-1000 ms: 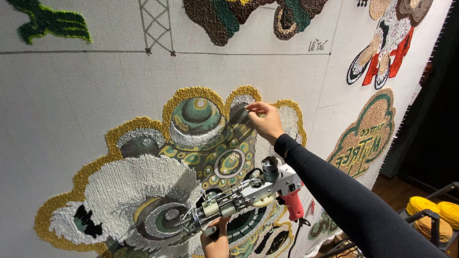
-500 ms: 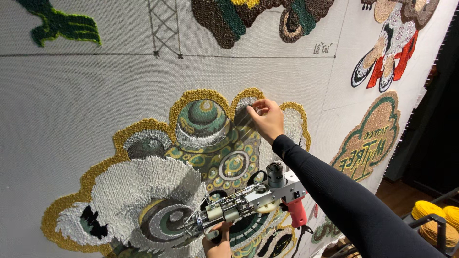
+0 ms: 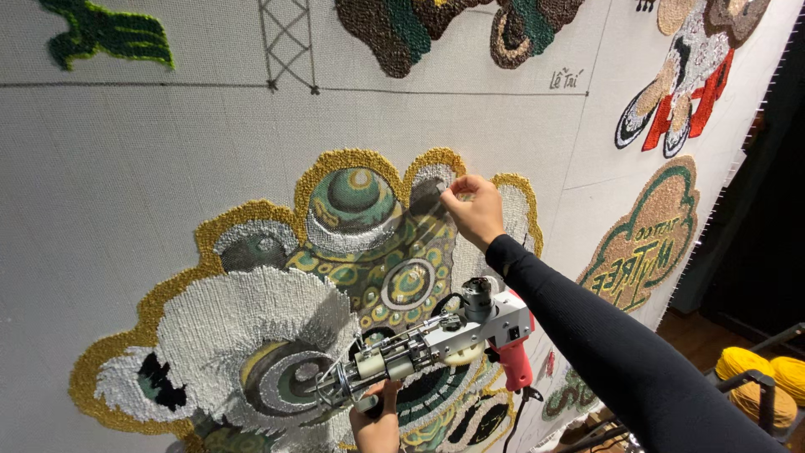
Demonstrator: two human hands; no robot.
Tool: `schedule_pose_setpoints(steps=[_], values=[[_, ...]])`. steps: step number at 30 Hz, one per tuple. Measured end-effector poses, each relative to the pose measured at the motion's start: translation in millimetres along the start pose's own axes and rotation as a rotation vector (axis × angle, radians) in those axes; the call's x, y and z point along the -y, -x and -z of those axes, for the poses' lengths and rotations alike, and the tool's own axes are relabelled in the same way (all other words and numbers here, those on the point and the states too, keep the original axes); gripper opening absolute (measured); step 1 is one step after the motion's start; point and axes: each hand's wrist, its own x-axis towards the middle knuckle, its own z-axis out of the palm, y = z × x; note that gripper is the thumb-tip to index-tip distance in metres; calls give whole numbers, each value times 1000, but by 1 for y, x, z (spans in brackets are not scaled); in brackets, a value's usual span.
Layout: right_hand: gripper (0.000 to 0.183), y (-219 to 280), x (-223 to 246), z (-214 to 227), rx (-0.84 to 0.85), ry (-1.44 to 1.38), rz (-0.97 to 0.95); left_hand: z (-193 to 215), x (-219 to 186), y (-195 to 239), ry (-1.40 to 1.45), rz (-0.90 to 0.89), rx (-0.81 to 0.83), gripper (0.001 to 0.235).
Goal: The person uses a handheld electric tufting gun to apply yarn into a stretched canvas, creating a detailed design of a stylized lion head. The operator guides the tool along the contours of the pattern, filling in sections with white and green yarn while occasionally adjusting the yarn feed with their left hand.
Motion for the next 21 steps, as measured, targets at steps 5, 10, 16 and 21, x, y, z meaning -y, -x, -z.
schedule_pose_setpoints(steps=[5, 10, 16, 21], values=[[20, 11, -30, 27, 217, -276, -213, 2, -34, 15, -101, 73, 29, 29], [22, 41, -69, 80, 354, -305, -529, -9, -61, 31, -26, 25, 2, 32], [59, 126, -51, 141, 513, -699, -869, -26, -98, 47, 48, 22, 116, 37], [83, 200, -17, 168, 274, -761, -972, -45, -114, 45, -63, -135, 109, 44]])
